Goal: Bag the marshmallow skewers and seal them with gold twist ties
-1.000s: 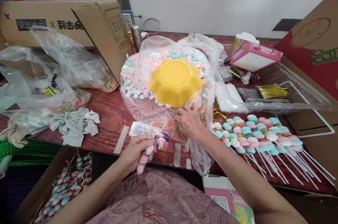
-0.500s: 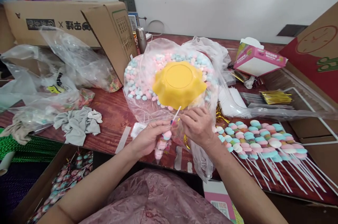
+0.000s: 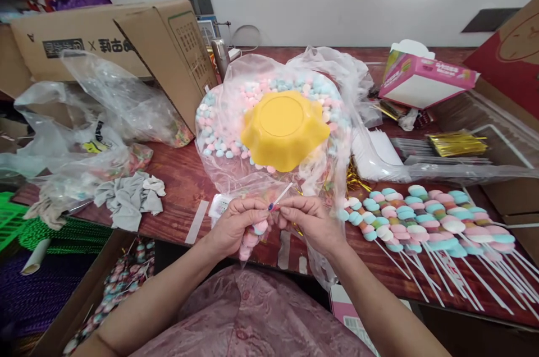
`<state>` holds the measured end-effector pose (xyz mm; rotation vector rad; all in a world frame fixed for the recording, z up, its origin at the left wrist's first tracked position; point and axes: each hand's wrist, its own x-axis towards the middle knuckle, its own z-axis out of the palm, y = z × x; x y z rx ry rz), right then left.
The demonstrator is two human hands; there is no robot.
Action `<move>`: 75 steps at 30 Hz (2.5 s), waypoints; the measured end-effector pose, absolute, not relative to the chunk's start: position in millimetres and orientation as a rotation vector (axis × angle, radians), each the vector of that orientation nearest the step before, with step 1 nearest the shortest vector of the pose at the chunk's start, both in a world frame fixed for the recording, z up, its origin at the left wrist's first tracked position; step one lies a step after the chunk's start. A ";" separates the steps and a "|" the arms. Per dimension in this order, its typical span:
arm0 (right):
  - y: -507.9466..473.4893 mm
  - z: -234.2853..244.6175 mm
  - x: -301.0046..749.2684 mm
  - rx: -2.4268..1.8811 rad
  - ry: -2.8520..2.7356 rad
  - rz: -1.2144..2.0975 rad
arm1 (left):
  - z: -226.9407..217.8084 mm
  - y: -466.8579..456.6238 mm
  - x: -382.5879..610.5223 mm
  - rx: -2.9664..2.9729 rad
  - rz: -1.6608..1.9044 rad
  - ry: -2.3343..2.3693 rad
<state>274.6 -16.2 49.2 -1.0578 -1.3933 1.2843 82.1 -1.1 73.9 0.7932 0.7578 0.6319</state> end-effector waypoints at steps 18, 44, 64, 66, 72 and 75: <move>-42.7 70.1 237.3 -1.000 -1.704 0.426 | 58.3 -19.7 57.0 0.793 0.754 0.962; -54.2 28.1 214.9 -1.262 -1.253 1.048 | 47.4 -26.2 49.0 1.270 0.942 1.024; -53.6 77.0 252.1 -0.369 -2.464 0.005 | 57.0 -23.5 42.5 0.769 0.131 0.659; -53.9 78.5 252.0 -0.326 -2.468 0.033 | 60.5 -21.8 40.5 0.785 0.063 0.644; -57.4 81.0 246.1 -0.268 -2.419 0.043 | 76.9 -20.6 34.9 0.879 -0.169 0.610; -59.8 83.4 241.5 -0.187 -2.428 0.051 | 80.4 -21.0 34.9 0.920 -0.269 0.574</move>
